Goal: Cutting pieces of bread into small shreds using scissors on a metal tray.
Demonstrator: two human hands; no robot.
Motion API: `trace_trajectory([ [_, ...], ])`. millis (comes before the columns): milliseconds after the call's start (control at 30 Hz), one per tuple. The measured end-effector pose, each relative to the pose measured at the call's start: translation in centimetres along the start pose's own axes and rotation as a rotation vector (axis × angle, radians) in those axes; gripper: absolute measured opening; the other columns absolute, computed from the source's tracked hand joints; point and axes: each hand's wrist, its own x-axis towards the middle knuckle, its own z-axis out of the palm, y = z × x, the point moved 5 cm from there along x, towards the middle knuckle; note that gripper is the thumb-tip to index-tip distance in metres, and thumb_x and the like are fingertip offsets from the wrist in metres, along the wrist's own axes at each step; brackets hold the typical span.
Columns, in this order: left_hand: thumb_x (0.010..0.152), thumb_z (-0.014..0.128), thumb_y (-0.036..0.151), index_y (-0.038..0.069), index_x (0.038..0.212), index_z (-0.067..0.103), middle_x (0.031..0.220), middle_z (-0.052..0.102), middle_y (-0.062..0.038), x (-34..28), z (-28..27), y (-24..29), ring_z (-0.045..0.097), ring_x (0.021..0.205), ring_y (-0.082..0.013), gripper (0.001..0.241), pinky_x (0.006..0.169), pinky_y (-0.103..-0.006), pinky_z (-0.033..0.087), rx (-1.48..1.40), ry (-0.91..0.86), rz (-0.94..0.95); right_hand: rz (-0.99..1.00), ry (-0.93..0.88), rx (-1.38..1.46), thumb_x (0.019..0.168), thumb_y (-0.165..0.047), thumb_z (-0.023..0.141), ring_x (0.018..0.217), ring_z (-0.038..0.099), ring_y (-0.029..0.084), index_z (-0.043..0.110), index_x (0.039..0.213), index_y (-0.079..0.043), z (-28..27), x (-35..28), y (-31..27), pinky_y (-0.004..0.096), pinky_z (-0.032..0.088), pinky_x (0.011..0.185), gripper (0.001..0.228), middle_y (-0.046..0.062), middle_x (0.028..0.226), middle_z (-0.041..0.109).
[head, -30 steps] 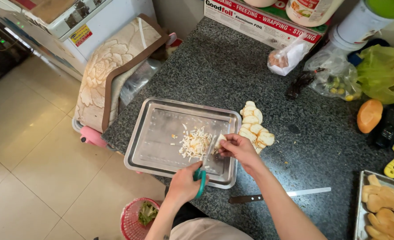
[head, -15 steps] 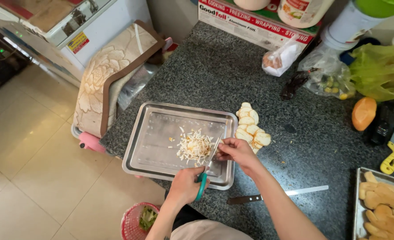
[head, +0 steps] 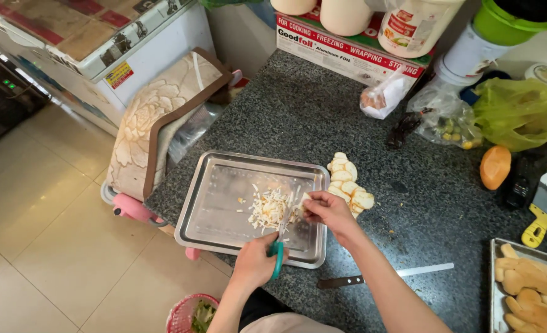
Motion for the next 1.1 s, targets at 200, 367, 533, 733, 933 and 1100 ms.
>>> trace_trajectory([
  [200,0.074,0.074,0.044,0.020,0.131,0.069,0.104,0.079,-0.006,0.2,1.2,-0.4,0.074,0.092,-0.0288,0.062,0.082,-0.0359,0.057,0.005,-0.015,0.043,-0.009,-0.045,0.021,0.094,0.002,0.068,0.079,0.069,0.022,0.070,0.111,0.005,0.5,-0.2,-0.3,0.031,0.059,0.073,0.017,0.014,0.092,0.071],
  [367,0.074,0.077,0.041,0.017,0.124,0.073,0.097,0.079,-0.008,0.0,0.7,0.1,0.073,0.084,-0.0285,0.056,0.075,-0.0365,0.057,-0.005,0.016,0.090,0.000,-0.083,-0.034,0.094,-0.003,0.070,0.077,0.069,0.021,0.071,0.108,0.006,0.9,-1.2,-0.8,0.031,0.058,0.072,0.017,0.015,0.088,0.071],
  [533,0.075,0.075,0.032,0.016,0.114,0.078,0.066,0.069,-0.004,-0.8,-0.2,1.2,0.057,0.056,-0.0218,0.042,0.057,-0.0336,0.048,-0.069,-0.021,0.104,0.022,-0.092,-0.054,0.094,-0.003,0.070,0.076,0.069,0.021,0.071,0.106,0.008,1.2,-1.6,-0.9,0.030,0.058,0.071,0.015,0.015,0.086,0.071],
  [733,0.078,0.073,0.022,0.015,0.108,0.082,0.055,0.065,-0.001,-1.3,-0.7,1.9,0.054,0.046,-0.0133,0.032,0.050,-0.0269,0.043,-0.200,-0.109,0.004,0.073,-0.067,-0.074,0.094,-0.002,0.070,0.077,0.072,0.023,0.071,0.105,0.008,0.7,-1.0,0.2,0.030,0.060,0.071,0.015,0.018,0.086,0.073],
  [933,0.079,0.074,0.028,0.016,0.110,0.080,0.056,0.066,-0.001,-0.3,-0.2,0.9,0.056,0.049,-0.0155,0.034,0.052,-0.0291,0.044,-0.109,-0.074,-0.014,0.107,-0.015,-0.026,0.095,0.001,0.066,0.080,0.071,0.023,0.066,0.122,0.009,0.5,-0.1,0.9,0.031,0.060,0.071,0.029,0.018,0.098,0.073],
  [1100,0.075,0.074,0.044,0.020,0.129,0.070,0.096,0.080,-0.006,1.1,1.0,-0.9,0.075,0.085,-0.0271,0.059,0.076,-0.0354,0.058,0.018,-0.014,-0.039,0.079,0.016,0.028,0.093,0.004,0.067,0.079,0.071,0.023,0.064,0.123,0.010,0.0,0.8,1.0,0.029,0.060,0.070,0.031,0.019,0.097,0.073],
])
